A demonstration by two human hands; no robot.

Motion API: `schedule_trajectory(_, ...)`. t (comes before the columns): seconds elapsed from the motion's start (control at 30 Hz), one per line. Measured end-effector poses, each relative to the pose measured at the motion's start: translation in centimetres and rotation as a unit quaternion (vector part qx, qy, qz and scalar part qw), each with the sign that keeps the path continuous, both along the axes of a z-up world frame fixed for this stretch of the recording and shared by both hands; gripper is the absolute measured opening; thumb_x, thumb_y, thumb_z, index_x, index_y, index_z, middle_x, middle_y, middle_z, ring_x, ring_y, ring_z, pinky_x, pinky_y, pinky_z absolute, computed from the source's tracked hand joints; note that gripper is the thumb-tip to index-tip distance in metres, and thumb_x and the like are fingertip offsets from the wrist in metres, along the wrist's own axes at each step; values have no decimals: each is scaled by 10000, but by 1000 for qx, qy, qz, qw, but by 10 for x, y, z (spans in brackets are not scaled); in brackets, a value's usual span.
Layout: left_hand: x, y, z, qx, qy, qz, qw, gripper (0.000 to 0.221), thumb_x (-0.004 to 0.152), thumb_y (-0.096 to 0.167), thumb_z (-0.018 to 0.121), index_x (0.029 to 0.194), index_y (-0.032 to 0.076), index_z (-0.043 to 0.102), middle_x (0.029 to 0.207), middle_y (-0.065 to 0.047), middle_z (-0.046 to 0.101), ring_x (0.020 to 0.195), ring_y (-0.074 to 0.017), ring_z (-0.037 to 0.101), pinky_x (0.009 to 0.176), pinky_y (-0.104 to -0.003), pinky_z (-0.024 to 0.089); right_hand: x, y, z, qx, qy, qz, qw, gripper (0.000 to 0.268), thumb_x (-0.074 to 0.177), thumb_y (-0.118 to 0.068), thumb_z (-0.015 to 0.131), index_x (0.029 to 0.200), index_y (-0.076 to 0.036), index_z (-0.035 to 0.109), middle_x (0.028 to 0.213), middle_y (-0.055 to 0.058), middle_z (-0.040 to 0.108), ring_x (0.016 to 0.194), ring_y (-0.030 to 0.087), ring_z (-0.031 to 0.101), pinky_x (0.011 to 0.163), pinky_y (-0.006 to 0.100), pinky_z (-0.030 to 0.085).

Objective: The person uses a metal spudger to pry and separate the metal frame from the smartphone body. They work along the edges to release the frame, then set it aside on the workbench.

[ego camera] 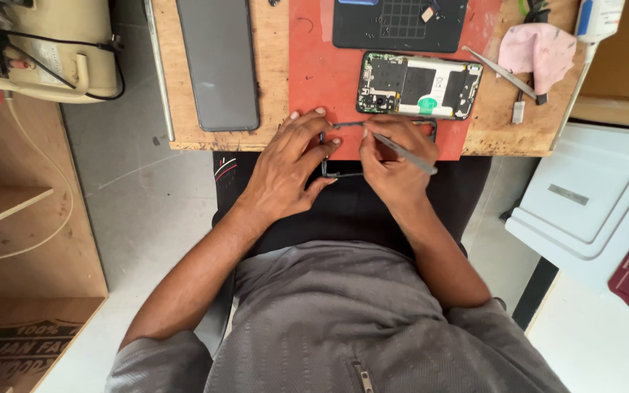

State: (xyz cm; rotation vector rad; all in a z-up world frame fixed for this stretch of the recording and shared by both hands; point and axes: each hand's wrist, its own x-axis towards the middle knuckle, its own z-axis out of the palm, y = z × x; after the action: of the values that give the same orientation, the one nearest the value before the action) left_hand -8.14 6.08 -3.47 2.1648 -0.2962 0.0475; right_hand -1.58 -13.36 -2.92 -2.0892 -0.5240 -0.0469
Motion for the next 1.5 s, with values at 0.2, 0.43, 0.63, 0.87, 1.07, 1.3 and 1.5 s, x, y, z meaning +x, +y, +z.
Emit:
schedule_trajectory(0.2, 1, 1, 1, -5, 3, -6, 1000, 582, 709, 156, 884, 1241, 36, 680, 1408, -127, 509, 1460, -327, 431, 1253, -552, 339, -1, -1, 0, -37, -16, -13, 999, 119, 923, 50, 788, 997, 0, 709, 993, 107, 740, 775, 149, 701, 652, 267, 554)
schedule_trajectory(0.43, 1, -1, 2, -21, 3, 4, 1000, 573, 701, 126, 882, 1225, 24, 672, 1416, -137, 507, 1466, -331, 428, 1254, -557, 331, -3, 2, -1, -49, -92, 18, 994, 143, 913, 47, 776, 983, -3, 661, 1033, 137, 729, 861, 227, 728, 741, 308, 586)
schedule_trajectory(0.63, 2, 0, 0, -12, 0, 3, 1000, 581, 694, 117, 881, 1230, 28, 677, 1409, -143, 510, 1461, -340, 427, 1246, -562, 332, 0, 5, 0, -20, -12, -93, 995, 137, 936, 88, 712, 1018, -15, 674, 1030, 119, 723, 862, 239, 738, 749, 315, 608)
schedule_trajectory(0.87, 0, -2, 1, -16, -12, 7, 1000, 568, 685, 115, 882, 1206, 21, 677, 1395, -140, 509, 1462, -345, 427, 1252, -570, 328, -11, 7, -4, -57, -113, -31, 992, 139, 895, 77, 754, 948, 4, 649, 1020, 144, 724, 867, 281, 734, 758, 345, 603)
schedule_trajectory(1.07, -1, -4, 1, -17, -8, 13, 1000, 542, 672, 78, 867, 1179, 29, 683, 1390, -149, 508, 1456, -349, 426, 1251, -554, 346, -13, 4, -7, -59, -155, -13, 986, 131, 886, 75, 754, 943, 15, 652, 1021, 171, 709, 884, 293, 735, 761, 350, 610)
schedule_trajectory(1.3, -4, -3, 2, -18, -9, 15, 1000, 562, 687, 92, 876, 1204, 12, 672, 1398, -151, 502, 1460, -346, 424, 1250, -562, 332, -10, 10, -7, -30, -92, -8, 995, 138, 918, 83, 760, 962, 22, 644, 1016, 153, 720, 877, 248, 735, 737, 331, 603)
schedule_trajectory(1.5, 0, -3, 4, -17, -12, 13, 1000, 574, 676, 80, 876, 1209, 8, 676, 1392, -149, 500, 1461, -350, 424, 1252, -562, 328, 5, 7, 4, -58, 58, -97, 992, 111, 928, 5, 742, 922, -29, 637, 873, 86, 731, 667, 192, 701, 598, 296, 544)
